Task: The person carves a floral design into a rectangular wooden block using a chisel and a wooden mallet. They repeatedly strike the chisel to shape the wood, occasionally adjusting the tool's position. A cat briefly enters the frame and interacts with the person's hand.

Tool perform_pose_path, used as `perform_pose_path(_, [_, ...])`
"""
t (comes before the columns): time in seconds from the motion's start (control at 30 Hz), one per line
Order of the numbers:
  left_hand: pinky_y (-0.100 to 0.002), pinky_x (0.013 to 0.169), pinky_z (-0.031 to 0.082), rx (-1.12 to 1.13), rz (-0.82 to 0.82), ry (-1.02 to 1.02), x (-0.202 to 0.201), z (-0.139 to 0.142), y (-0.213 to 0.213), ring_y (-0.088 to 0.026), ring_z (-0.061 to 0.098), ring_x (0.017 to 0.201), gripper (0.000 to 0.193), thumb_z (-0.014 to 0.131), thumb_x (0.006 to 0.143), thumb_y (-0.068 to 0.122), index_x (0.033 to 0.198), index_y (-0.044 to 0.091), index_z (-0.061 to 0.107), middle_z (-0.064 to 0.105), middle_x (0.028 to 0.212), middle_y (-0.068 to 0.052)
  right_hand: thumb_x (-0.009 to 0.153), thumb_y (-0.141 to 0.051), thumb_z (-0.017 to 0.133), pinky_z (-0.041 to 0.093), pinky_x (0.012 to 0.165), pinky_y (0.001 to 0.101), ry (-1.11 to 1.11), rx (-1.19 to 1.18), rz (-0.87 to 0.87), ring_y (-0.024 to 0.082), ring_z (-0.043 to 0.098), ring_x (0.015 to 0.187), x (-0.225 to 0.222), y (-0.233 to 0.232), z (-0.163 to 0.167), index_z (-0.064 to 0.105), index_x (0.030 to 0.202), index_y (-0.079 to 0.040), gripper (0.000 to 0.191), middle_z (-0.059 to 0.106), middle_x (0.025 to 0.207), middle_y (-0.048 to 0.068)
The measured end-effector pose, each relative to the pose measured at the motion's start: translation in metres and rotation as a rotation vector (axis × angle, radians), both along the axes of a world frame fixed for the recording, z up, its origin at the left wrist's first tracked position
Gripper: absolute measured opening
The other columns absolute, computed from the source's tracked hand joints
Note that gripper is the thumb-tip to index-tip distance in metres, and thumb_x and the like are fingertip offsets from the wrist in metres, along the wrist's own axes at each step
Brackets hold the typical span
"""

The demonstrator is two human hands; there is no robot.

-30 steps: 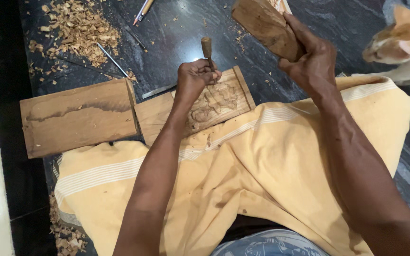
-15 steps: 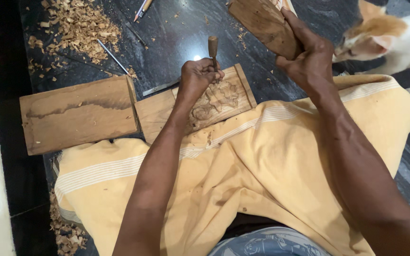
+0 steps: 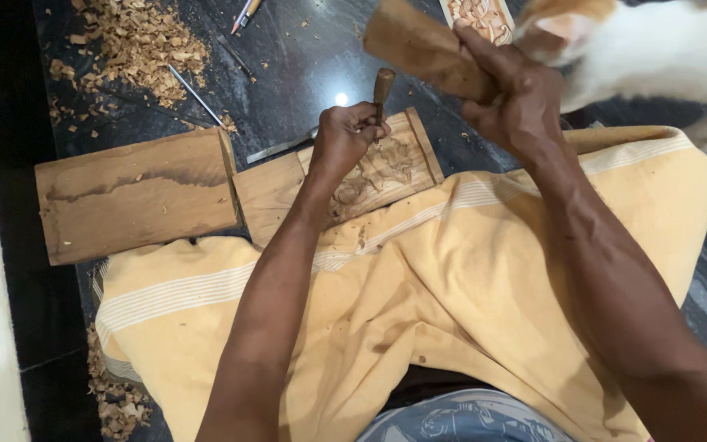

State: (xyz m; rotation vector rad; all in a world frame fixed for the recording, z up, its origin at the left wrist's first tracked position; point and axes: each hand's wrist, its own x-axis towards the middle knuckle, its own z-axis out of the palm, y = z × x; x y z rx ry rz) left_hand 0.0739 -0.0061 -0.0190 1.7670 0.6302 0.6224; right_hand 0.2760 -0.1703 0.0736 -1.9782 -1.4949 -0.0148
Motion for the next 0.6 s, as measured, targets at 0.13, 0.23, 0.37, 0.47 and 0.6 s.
perform_pose_path(0.13, [-0.024, 0.075, 0.063, -0.006, -0.028, -0.051, 0.000, -0.003, 0.002, -0.011, 0.078, 0.081, 0.013, 0.070, 0.085, -0.009, 0.095, -0.001, 0.075, 0.076, 0.079, -0.005, 0.074, -0.005, 0.089, 0.064, 0.082, 0.0316, -0.137, -0.085, 0.011, 0.023, 0.073, 0.086, -0.001, -0.001, 0.003, 0.059, 0.153, -0.026, 0.087, 0.074, 0.119, 0.012])
perform_pose_path(0.23, [-0.025, 0.072, 0.062, 0.045, -0.017, -0.026, 0.000, -0.005, 0.001, -0.011, 0.078, 0.081, 0.012, 0.071, 0.085, -0.009, 0.093, -0.001, 0.075, 0.076, 0.077, -0.006, 0.088, -0.006, 0.086, 0.066, 0.076, 0.0297, -0.112, -0.047, -0.029, 0.021, 0.074, 0.083, -0.002, 0.000, 0.005, 0.059, 0.155, -0.029, 0.076, 0.076, 0.114, 0.011])
perform_pose_path(0.37, [-0.026, 0.072, 0.064, 0.036, -0.027, -0.054, -0.001, -0.004, -0.001, -0.011, 0.079, 0.083, 0.011, 0.070, 0.086, -0.010, 0.092, -0.002, 0.074, 0.074, 0.077, -0.006, 0.078, -0.007, 0.090, 0.064, 0.074, 0.0324, -0.349, 0.038, 0.085, 0.023, 0.072, 0.081, 0.001, -0.001, 0.010, 0.062, 0.153, -0.026, 0.082, 0.075, 0.114, 0.014])
perform_pose_path(0.47, [-0.026, 0.070, 0.063, -0.025, -0.017, -0.038, -0.002, 0.002, -0.002, -0.009, 0.079, 0.085, 0.012, 0.066, 0.087, -0.011, 0.092, -0.003, 0.073, 0.074, 0.080, -0.005, 0.085, -0.005, 0.089, 0.063, 0.068, 0.0315, -0.322, 0.061, 0.077, 0.021, 0.070, 0.076, 0.001, -0.002, 0.010, 0.062, 0.152, -0.024, 0.075, 0.075, 0.107, 0.011])
perform_pose_path(0.6, [-0.026, 0.070, 0.062, 0.128, -0.040, -0.036, -0.006, 0.015, -0.007, -0.012, 0.073, 0.077, 0.007, 0.075, 0.083, -0.010, 0.088, -0.005, 0.074, 0.073, 0.079, -0.006, 0.077, -0.008, 0.091, 0.064, 0.072, 0.0329, -0.354, 0.010, 0.101, 0.021, 0.070, 0.077, 0.002, -0.008, 0.012, 0.063, 0.151, -0.025, 0.080, 0.073, 0.104, 0.011])
